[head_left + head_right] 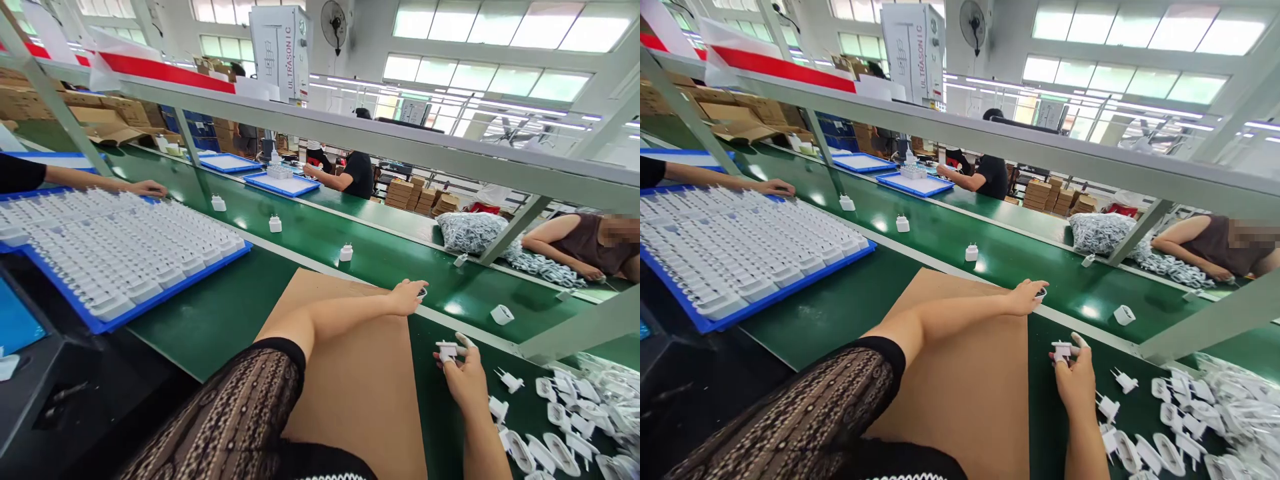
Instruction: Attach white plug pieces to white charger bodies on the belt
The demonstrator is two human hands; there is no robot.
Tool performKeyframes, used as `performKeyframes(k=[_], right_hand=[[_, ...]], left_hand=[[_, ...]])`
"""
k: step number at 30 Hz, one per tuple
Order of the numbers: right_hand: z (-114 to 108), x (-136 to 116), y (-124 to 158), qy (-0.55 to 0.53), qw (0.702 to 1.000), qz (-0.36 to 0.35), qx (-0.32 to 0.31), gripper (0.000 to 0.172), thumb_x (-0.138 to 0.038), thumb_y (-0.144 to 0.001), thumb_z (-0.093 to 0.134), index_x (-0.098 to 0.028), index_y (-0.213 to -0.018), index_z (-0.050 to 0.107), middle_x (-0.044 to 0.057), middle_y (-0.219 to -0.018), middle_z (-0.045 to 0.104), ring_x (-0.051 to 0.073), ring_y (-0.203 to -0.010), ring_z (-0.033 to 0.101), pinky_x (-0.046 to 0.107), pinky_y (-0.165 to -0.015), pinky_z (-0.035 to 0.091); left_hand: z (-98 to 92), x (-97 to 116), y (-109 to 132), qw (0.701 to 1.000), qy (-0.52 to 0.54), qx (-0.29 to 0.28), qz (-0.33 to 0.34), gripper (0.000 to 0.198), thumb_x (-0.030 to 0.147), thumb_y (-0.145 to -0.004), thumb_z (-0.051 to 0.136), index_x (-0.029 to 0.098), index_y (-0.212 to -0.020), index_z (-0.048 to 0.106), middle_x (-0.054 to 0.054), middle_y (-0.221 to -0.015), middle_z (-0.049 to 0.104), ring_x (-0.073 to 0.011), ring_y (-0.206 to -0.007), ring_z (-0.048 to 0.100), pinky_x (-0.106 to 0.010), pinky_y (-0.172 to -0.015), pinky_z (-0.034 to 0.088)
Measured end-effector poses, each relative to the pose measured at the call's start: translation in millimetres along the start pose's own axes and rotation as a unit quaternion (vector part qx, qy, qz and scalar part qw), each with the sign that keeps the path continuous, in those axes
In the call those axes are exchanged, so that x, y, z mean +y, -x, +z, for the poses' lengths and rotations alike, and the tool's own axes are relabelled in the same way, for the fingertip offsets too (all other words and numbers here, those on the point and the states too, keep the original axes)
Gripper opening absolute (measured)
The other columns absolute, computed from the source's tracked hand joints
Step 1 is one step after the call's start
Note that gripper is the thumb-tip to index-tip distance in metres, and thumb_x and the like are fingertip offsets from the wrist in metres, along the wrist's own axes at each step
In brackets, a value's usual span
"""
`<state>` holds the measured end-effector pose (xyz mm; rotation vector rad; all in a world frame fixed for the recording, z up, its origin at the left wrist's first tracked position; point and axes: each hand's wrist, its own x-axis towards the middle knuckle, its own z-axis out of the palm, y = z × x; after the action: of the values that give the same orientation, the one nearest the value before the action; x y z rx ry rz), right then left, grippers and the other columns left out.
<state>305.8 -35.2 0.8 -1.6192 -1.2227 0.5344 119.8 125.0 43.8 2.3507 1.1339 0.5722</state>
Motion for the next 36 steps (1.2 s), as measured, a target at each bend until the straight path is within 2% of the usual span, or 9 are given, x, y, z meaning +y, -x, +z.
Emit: performKeyframes(k=[6,10,12,15,18,24,29,33,36], right_hand=[[12,-46,23,-0.241,0.962,0.111,-0.070,0.051,-0.031,-0.058,0.077,-0.021,-0.108,0.072,0.007,-0.096,0.077,0.019,-0.074,0.068,0.029,-0.063,0.056],[16,-63,30,-0.328,0.922,0.169,-0.122,0.046,-0.028,-0.058,0.082,-0.022,-0.104,0.076,0.003,-0.091,0.075,0.014,-0.069,0.065,0.025,-0.059,0.053],[18,-64,33,-0.348,0.910,0.179,-0.136,0.048,-0.027,-0.059,0.084,-0.024,-0.106,0.075,0.002,-0.091,0.075,0.013,-0.068,0.066,0.023,-0.057,0.053],[22,-63,38,-0.353,0.908,0.171,-0.146,0.050,-0.025,-0.059,0.085,-0.025,-0.108,0.073,0.001,-0.095,0.076,0.015,-0.074,0.071,0.025,-0.062,0.058],[26,-64,41,-0.327,0.922,0.141,-0.154,0.044,-0.025,-0.060,0.088,-0.024,-0.102,0.073,0.002,-0.097,0.077,0.018,-0.083,0.074,0.030,-0.074,0.062],[36,-65,44,-0.231,0.964,0.039,-0.124,0.032,-0.044,-0.073,0.087,-0.021,-0.088,0.070,0.005,-0.091,0.075,0.019,-0.081,0.069,0.037,-0.081,0.059],[38,-72,51,-0.117,0.989,-0.080,-0.044,0.049,-0.033,-0.074,0.085,-0.024,-0.119,0.066,0.009,-0.117,0.073,0.019,-0.092,0.068,0.036,-0.085,0.057],[35,-83,63,-0.012,0.983,-0.158,-0.089,0.021,-0.027,-0.085,0.077,-0.024,-0.106,0.073,0.006,-0.103,0.076,0.019,-0.088,0.067,0.035,-0.081,0.054],[36,-85,65,0.022,0.982,-0.158,-0.099,0.017,-0.029,-0.091,0.072,-0.025,-0.107,0.075,0.005,-0.107,0.076,0.021,-0.095,0.068,0.038,-0.090,0.054]], left_hand=[[-4.7,-18,117,0.990,0.070,-0.030,0.117,0.053,0.025,-0.098,0.054,0.022,-0.150,0.050,-0.014,-0.141,0.064,-0.0316,-0.130,0.057,-0.051,-0.117,0.044],[-2.5,-33,160,0.975,0.168,-0.084,0.122,0.067,0.036,-0.094,0.066,0.025,-0.156,0.043,-0.013,-0.150,0.058,-0.0311,-0.138,0.053,-0.051,-0.122,0.040],[0.5,-35,167,0.971,0.215,-0.067,0.085,0.075,0.043,-0.086,0.077,0.022,-0.152,0.046,-0.015,-0.149,0.056,-0.0314,-0.134,0.056,-0.049,-0.116,0.046],[3.4,-31,167,0.969,0.230,-0.063,0.068,0.048,0.049,-0.085,0.077,0.019,-0.120,0.065,-0.011,-0.119,0.068,-0.0276,-0.108,0.065,-0.042,-0.096,0.055],[2.8,-26,163,0.968,0.216,-0.076,0.105,0.032,0.050,-0.087,0.073,0.020,-0.099,0.069,-0.006,-0.098,0.069,-0.0249,-0.096,0.064,-0.038,-0.088,0.051],[0.8,-26,160,0.960,0.242,-0.070,0.120,0.040,0.051,-0.084,0.079,0.019,-0.106,0.071,-0.006,-0.102,0.070,-0.0228,-0.097,0.062,-0.034,-0.089,0.047],[0.7,-29,157,0.959,0.244,-0.072,0.121,0.032,0.047,-0.083,0.080,0.018,-0.095,0.073,-0.004,-0.094,0.068,-0.0211,-0.093,0.060,-0.031,-0.086,0.046],[2.4,-27,158,0.956,0.266,-0.060,0.111,0.032,0.041,-0.079,0.084,0.018,-0.099,0.074,-0.005,-0.099,0.068,-0.0215,-0.097,0.061,-0.031,-0.086,0.048],[2.7,-28,159,0.948,0.309,-0.040,0.071,0.043,0.039,-0.075,0.087,0.018,-0.109,0.071,-0.006,-0.107,0.068,-0.0196,-0.092,0.062,-0.031,-0.082,0.051]])
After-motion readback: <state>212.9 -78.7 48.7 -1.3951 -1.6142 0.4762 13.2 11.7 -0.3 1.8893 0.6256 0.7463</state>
